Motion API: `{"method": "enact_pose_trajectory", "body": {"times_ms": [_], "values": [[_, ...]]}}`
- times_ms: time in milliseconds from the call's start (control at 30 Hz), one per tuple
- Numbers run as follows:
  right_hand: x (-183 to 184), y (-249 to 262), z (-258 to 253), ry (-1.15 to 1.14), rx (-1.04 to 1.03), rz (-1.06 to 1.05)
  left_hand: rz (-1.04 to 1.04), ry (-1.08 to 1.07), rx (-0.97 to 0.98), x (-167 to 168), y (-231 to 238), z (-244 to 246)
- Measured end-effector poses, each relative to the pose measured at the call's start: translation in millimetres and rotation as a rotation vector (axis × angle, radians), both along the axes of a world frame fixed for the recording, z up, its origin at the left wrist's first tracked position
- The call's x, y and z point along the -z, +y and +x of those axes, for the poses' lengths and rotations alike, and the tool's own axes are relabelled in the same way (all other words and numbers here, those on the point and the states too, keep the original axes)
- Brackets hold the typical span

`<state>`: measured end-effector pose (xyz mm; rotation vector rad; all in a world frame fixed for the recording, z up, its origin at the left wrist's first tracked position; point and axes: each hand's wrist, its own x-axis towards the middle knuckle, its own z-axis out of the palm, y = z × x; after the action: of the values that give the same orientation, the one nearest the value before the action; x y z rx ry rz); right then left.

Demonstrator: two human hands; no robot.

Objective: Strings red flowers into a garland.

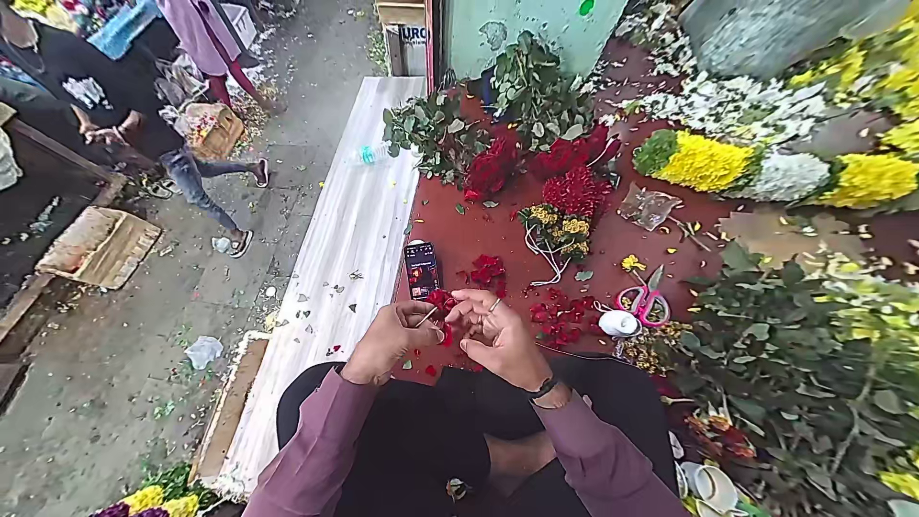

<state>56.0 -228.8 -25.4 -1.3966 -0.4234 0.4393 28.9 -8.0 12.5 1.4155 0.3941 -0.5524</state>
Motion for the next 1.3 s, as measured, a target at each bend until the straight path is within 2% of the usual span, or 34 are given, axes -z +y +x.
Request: {"method": "enact_pose_trajectory", "body": {"times_ms": [133, 267, 433, 533, 733, 1100, 1300], "values": [[7, 9, -5, 0.037, 0.054, 0.003, -0.02, -0.018, -0.072, 0, -2, 1], [7, 17, -12, 0.069, 0.172, 0.056, -0.005, -0.017, -0.038, 3, -1, 1], [5, 17, -14, 0.284, 0.215, 0.191, -0.073, 0.0, 0.03, 9, 5, 2], [5, 19, -15, 0.376, 0.325, 0.226, -0.004, -0.018, 0.031, 4, 3, 2], [14, 28, -21, 0.473, 0.466, 0.147, 0.098, -0.128, 0.076, 4, -4, -2], [15, 24, -18, 0.552, 0.37, 0.037, 0.255, -0.197, 0.157, 10, -1, -2], [12, 18, -12, 0.507, 0.3, -0.125, 0.28, -0.209, 0.171, 16, 0, -2]]}}
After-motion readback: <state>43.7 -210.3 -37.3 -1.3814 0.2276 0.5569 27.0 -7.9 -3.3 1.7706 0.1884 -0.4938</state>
